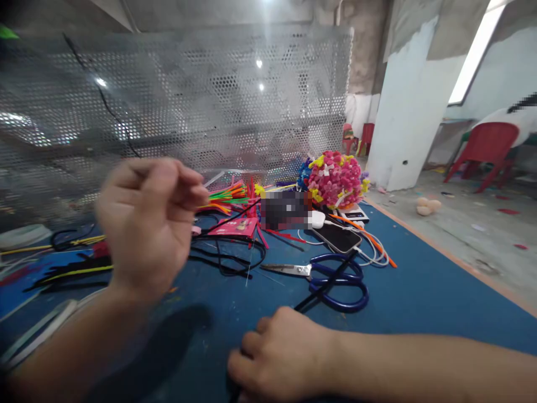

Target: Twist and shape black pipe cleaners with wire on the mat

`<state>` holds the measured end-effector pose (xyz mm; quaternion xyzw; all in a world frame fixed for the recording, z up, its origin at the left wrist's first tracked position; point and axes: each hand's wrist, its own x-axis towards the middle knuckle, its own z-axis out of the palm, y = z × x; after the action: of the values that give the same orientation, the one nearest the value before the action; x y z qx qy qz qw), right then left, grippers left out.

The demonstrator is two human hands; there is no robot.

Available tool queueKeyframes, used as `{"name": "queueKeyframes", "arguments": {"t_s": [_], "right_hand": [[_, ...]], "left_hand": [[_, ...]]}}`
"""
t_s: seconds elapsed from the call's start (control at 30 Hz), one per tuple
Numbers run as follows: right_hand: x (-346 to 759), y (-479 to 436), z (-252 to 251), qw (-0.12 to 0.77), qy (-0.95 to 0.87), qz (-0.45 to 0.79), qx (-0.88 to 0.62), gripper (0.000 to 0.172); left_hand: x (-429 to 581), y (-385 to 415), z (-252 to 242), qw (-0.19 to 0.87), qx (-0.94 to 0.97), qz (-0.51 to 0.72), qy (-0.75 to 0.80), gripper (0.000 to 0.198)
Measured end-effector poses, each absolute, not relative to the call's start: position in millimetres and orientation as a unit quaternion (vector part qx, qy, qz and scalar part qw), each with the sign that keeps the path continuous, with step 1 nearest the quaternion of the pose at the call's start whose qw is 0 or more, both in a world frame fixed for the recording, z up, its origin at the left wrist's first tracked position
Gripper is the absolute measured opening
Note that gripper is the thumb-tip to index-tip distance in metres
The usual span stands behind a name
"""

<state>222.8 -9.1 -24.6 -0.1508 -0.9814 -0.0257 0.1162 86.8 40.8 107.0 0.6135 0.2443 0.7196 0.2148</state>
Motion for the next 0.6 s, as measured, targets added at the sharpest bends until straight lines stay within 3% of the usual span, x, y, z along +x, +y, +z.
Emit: {"name": "queueKeyframes", "arguments": {"t_s": [0.07, 0.17, 0.23, 0.37, 0.6], "right_hand": [[222.8, -2.7, -22.0, 0.118, -0.967, 0.027, -0.225, 0.039], [224.5, 10.0, -19.2, 0.145, -0.928, 0.100, -0.329, 0.027], [225.9, 18.6, -19.3, 0.203, -0.894, 0.155, -0.369, 0.017], [226.3, 30.4, -24.6, 0.330, -0.803, 0.317, -0.381, 0.013], [226.0, 31.5, -26.5, 0.372, -0.689, 0.546, -0.297, 0.020]], "left_hand": [[85.5, 34.9, 80.6, 0.354, 0.589, 0.671, 0.279, 0.011], [72.2, 27.1, 32.1, 0.463, 0.562, 0.583, 0.361, 0.012], [61.4, 23.4, 7.2, 0.444, 0.585, 0.533, 0.419, 0.013], [51.6, 20.5, -11.0, 0.420, 0.607, 0.472, 0.482, 0.012], [58.1, 18.5, -10.1, 0.432, 0.650, 0.408, 0.473, 0.014]]}}
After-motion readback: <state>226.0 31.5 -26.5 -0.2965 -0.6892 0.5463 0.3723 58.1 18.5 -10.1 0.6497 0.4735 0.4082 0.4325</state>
